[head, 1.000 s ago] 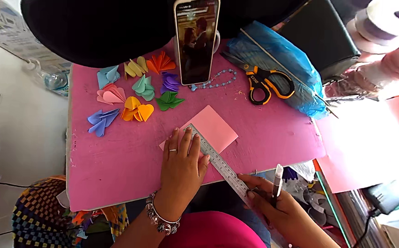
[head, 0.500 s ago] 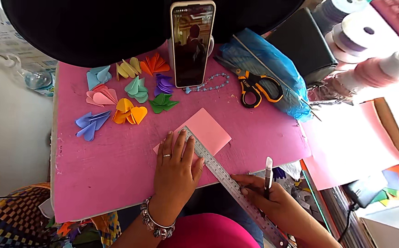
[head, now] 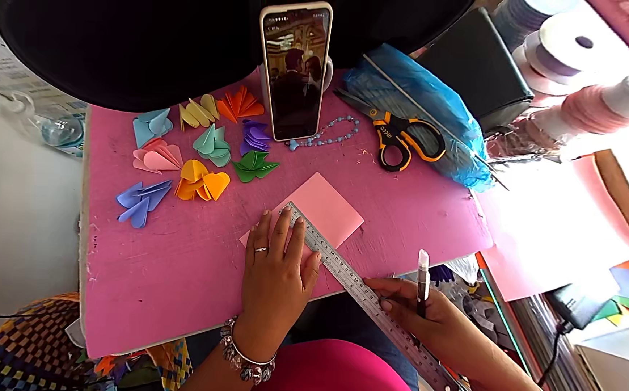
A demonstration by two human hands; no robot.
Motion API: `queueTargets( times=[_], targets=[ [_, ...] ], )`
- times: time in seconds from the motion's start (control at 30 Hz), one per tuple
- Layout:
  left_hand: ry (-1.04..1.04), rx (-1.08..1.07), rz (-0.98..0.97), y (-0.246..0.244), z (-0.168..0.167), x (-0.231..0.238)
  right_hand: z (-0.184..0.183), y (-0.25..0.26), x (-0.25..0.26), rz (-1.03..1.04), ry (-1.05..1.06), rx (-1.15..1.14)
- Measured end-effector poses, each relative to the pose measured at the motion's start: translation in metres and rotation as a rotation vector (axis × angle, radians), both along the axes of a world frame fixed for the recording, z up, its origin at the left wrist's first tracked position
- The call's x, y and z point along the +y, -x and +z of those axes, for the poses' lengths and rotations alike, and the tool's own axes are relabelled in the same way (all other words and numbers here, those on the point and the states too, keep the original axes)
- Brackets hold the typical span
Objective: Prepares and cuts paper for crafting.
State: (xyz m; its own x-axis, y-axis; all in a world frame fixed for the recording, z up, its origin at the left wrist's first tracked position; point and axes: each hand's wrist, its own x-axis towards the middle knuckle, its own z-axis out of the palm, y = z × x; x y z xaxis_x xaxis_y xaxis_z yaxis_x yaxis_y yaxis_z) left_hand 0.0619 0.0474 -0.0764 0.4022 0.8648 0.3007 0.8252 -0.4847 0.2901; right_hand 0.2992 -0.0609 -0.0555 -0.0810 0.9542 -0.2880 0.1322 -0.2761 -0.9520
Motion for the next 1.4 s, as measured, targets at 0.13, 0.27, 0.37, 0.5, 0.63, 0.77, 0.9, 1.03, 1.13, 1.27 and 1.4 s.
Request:
queueTargets(
  times=[0.13,0.27,0.37,0.5,0.63,0.77,0.9,1.03,1.13,1.27,1.4],
  targets=[
    [-0.001,0.0,0.001,0.0003,-0.0007,0.0,0.0018,-0.0003,0.0009,-0.001,0.026,-0.003],
    [-0.01,-0.003,0.006,0.0,-0.0008,-0.0003,0.0021,-0.0007,0.0014,0.006,0.019,0.006],
    [-0.012,-0.002,0.005,-0.0004,-0.0001,-0.0003,0.0027,-0.0011,0.0013,0.011,0.021,0.012],
    [-0.007,-0.008,0.008,-0.0007,0.0002,-0.0004,0.0041,-0.0009,0.0018,0.013,0.028,0.0],
    [-0.007,-0.006,0.006,-0.0006,-0.0002,-0.0006,0.005,-0.0007,0.0023,0.019,0.025,-0.016],
    [-0.017,-0.006,0.006,-0.0008,-0.0008,-0.0004,0.0035,-0.0009,0.0016,0.017,0.01,-0.006],
    [-0.014,0.001,0.006,-0.0008,-0.0009,-0.0006,0.004,-0.001,0.0015,0.02,0.016,-0.009],
    [-0.016,0.0,0.005,-0.0008,-0.0011,-0.0005,0.004,-0.0012,0.0015,0.017,0.018,-0.016],
    [-0.016,-0.005,0.007,-0.0009,-0.0017,-0.0006,0.0051,-0.002,0.002,0.024,0.024,-0.024],
    [-0.018,-0.001,0.004,-0.0007,-0.0017,-0.0006,0.0039,-0.0022,0.0018,0.024,0.015,-0.024],
    [-0.018,0.01,0.008,-0.0007,-0.001,-0.0007,0.0046,-0.0009,0.002,0.022,0.023,-0.021]
  ],
)
